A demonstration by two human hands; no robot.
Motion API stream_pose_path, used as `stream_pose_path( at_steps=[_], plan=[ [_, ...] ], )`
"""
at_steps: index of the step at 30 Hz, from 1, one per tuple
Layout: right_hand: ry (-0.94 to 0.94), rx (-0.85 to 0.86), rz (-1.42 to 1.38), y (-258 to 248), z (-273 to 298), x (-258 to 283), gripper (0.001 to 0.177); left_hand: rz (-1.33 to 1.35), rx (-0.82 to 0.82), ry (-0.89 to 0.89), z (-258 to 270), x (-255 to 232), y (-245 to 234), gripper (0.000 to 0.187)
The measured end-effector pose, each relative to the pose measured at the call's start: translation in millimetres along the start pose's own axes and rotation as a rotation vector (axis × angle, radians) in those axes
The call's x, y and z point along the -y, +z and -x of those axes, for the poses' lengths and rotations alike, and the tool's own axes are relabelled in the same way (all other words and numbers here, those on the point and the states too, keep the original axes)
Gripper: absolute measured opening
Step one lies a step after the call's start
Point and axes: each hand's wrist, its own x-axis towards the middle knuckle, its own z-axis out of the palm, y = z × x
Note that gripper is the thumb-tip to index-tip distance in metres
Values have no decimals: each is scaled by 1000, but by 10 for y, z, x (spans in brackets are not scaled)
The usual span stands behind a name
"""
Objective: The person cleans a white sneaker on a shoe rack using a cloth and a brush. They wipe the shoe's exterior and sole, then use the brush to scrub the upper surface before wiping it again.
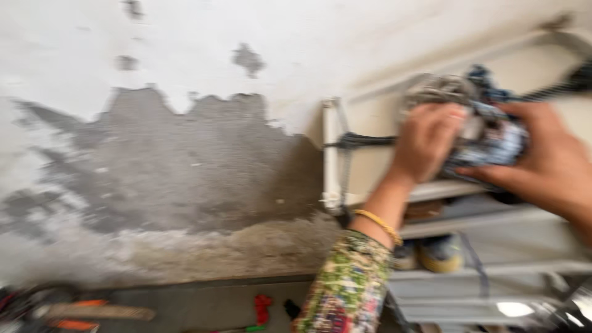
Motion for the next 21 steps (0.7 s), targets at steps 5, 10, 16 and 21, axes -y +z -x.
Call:
stream_pose_path(
  at_steps=[5,10,16,21],
  plan=[
    [-208,-61,-61,-60,37,154,101,63,-35,-43,-70,-146,-57,36],
    [-255,-62,-129,-65,72,201,97,61,-90,-34,-118,-289,-114,37],
    [-324,115,-491,-105,34,88,87,114,-15,-44,-163,-398,-190,41],
    [-311,-133,-149,2,-56,383,88,119,38,-21,-177,-397,-172,41]
  ],
)
